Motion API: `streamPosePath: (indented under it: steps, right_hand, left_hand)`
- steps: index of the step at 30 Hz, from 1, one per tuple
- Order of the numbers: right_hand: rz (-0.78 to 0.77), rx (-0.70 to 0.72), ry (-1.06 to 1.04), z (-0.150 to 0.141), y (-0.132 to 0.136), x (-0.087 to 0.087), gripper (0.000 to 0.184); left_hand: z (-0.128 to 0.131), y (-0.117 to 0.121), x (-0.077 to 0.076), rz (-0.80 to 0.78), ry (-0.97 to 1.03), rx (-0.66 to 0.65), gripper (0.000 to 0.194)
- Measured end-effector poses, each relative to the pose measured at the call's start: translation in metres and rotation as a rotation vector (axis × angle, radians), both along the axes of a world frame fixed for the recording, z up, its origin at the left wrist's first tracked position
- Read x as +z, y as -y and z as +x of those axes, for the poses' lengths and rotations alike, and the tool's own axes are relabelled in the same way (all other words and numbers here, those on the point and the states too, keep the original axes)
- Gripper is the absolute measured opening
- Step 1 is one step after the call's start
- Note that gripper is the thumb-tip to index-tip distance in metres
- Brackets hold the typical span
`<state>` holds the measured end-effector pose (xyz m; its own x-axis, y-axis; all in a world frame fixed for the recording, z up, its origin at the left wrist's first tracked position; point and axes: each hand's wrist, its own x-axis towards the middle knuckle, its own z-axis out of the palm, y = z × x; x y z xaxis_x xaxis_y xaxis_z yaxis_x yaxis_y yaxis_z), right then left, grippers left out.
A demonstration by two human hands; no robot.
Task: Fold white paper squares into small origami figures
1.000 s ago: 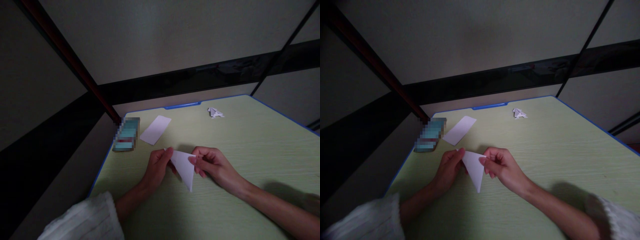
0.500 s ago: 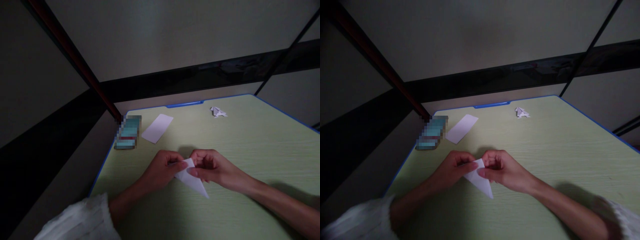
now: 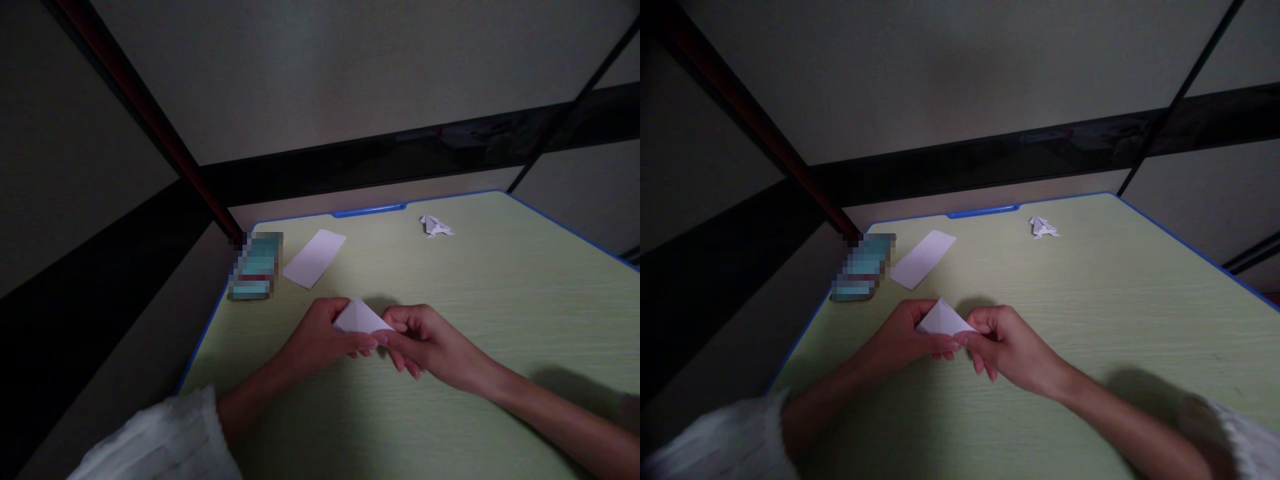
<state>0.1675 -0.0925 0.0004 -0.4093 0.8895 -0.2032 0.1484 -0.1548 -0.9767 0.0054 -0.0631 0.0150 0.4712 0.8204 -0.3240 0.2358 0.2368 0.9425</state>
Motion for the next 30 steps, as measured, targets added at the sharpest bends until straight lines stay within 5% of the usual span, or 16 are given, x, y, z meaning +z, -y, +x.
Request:
streamPosePath:
  steps: [6,10,15,22,30]
  right_hand:
    - [-0.104,0.023,-0.057,0.002,0.003,0.004,0.029]
    - [-0.107,0.032,-0.020,0.001,0.004,0.003,0.029]
    - [-0.059,0.050,0.033,-0.003,0.008,-0.003,0.027]
    - [-0.022,0.068,-0.006,-0.007,0.006,-0.002,0.030]
    - [0.010,0.061,-0.031,-0.002,0.005,0.000,0.020]
  left_hand:
    - [-0.004,-0.001,0.000,-0.114,0.086,-0.106,0.016]
    - [-0.007,-0.006,0.000,0.072,-0.030,-0.176,0.011]
    - [-0.006,-0.003,-0.001,0.342,-0.191,-0.088,0.022]
    - [0.001,0.008,-0.002,0.421,-0.154,0.068,0.027]
    - [0.000,0.007,0.001,0.442,-0.136,-0.119,0.026]
